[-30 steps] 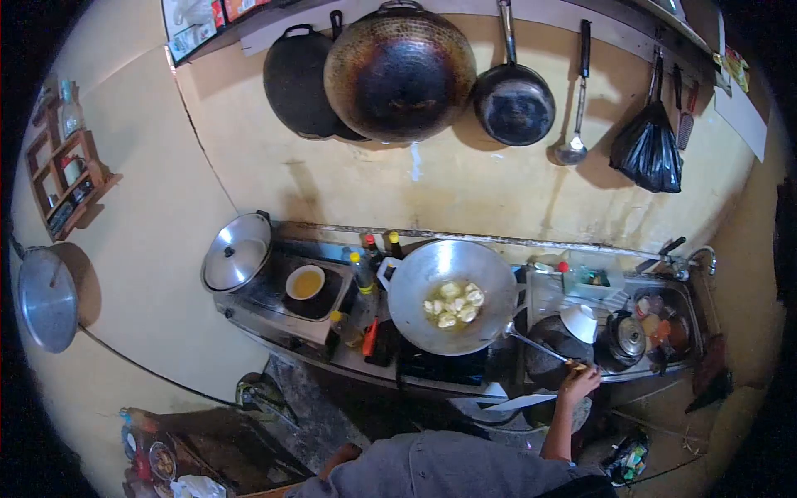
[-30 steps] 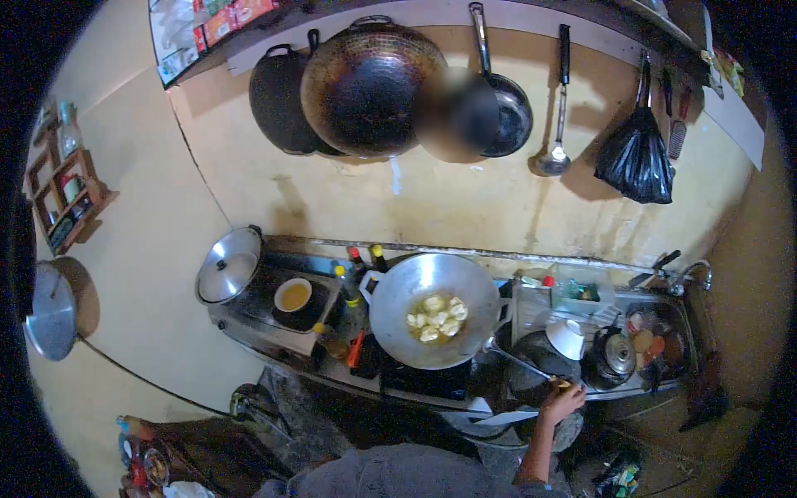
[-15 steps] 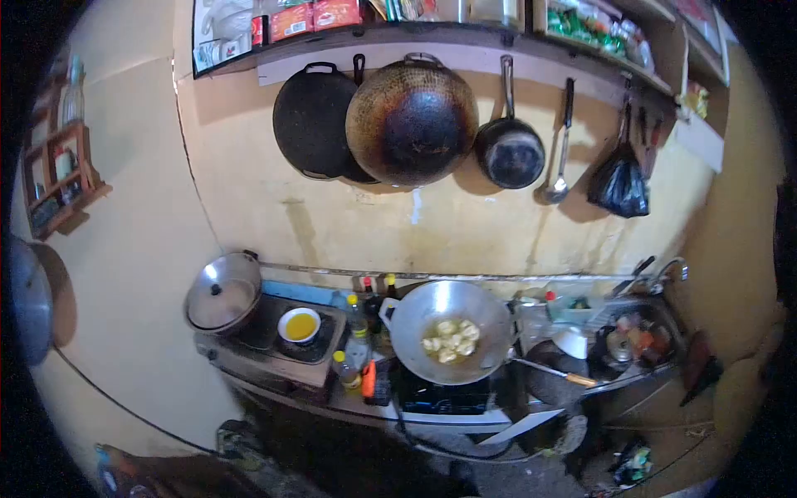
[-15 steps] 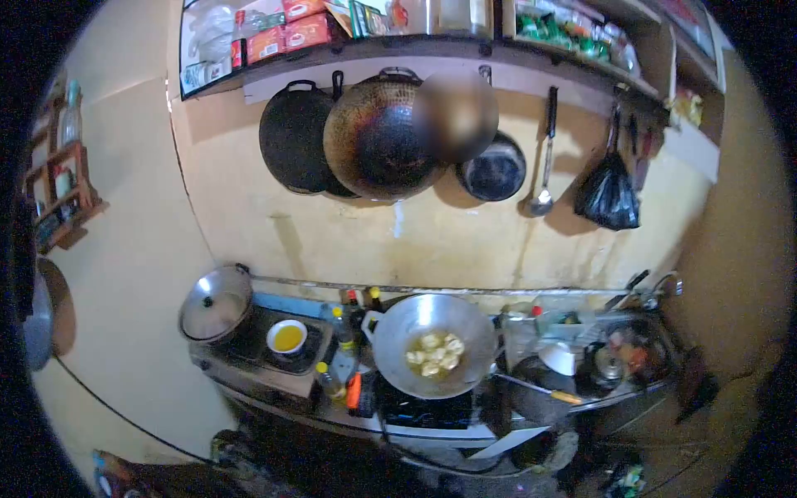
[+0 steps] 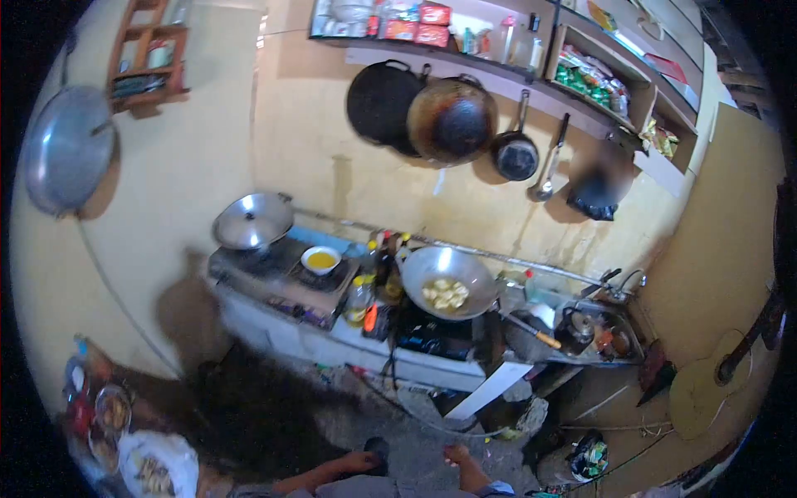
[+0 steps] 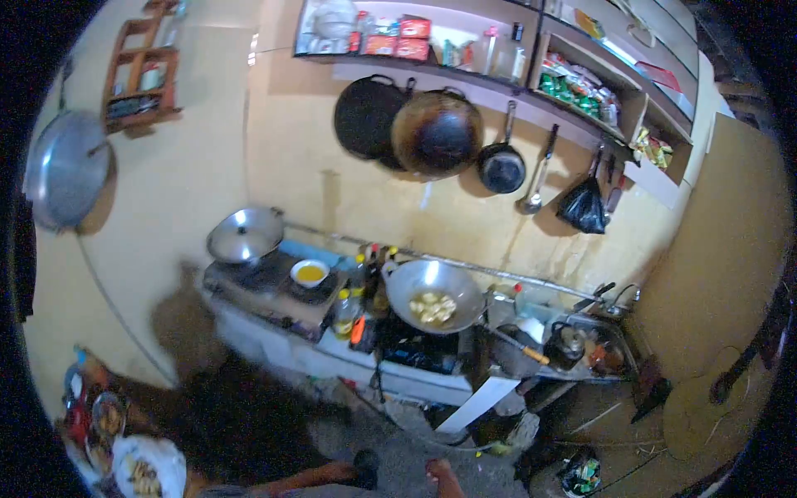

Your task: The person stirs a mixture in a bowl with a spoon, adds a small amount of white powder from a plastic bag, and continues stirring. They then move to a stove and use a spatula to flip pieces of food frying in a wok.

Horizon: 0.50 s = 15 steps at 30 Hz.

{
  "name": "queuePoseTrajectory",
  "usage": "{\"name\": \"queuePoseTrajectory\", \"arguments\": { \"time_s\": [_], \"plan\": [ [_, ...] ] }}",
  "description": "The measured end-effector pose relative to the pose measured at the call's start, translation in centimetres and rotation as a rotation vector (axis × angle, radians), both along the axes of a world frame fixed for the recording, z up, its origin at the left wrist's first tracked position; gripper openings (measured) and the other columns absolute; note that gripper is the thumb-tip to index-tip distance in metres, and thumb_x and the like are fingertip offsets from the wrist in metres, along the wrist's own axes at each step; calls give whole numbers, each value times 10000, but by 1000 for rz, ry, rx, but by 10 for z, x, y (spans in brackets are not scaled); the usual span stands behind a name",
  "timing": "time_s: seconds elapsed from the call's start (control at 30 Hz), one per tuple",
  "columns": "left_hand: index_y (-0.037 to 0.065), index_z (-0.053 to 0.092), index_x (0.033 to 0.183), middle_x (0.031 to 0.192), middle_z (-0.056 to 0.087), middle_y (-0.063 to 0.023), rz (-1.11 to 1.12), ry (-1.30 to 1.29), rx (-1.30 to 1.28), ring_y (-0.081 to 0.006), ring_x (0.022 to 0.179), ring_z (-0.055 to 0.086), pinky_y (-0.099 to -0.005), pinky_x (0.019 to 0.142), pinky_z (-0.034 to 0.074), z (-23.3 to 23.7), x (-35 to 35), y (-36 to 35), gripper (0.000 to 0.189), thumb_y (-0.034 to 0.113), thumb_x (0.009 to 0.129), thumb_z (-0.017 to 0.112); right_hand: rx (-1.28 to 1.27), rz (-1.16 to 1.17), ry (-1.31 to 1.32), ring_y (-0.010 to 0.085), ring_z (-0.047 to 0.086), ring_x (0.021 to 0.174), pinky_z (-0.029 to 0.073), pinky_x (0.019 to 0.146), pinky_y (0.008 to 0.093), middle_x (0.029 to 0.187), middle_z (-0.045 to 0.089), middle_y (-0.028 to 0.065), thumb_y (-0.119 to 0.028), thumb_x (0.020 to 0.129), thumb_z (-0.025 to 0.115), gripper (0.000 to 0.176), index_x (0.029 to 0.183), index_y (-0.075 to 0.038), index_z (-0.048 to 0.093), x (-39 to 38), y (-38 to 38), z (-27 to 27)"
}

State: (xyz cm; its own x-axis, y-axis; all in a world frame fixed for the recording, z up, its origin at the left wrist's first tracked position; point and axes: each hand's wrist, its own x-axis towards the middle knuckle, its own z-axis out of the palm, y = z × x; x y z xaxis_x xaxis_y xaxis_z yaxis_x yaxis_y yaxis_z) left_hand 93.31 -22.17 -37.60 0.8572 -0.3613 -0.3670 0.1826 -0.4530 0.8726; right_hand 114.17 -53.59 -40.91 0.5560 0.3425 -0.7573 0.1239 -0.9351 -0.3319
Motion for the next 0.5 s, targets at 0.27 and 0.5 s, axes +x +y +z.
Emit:
{"name": "queuePoseTrajectory", "arguments": {
  "time_s": [0.27, 0.5],
  "plan": [
    [25, 336, 1260, 977, 506, -55, -386, -149, -572, -150, 857, 444, -309, 768, 371, 185, -152, -192, 549, 341, 842, 499, 665, -561, 102, 193, 589, 798, 489, 710, 370, 908, 601, 99, -194, 787, 534, 282, 1029, -52, 519, -225, -84, 59],
    [26, 364, 1243, 1066, 501, -82, -201, -270, -911, -151, 937, 458, -316, 809, 374, 207, -259, -191, 523, 333, 842, 502, 513, -965, 354, 239, 588, 713, 480, 637, 389, 886, 589, 102, -172, 793, 495, 206, 924, -20, 545, -190, -86, -1]
  ]
}}
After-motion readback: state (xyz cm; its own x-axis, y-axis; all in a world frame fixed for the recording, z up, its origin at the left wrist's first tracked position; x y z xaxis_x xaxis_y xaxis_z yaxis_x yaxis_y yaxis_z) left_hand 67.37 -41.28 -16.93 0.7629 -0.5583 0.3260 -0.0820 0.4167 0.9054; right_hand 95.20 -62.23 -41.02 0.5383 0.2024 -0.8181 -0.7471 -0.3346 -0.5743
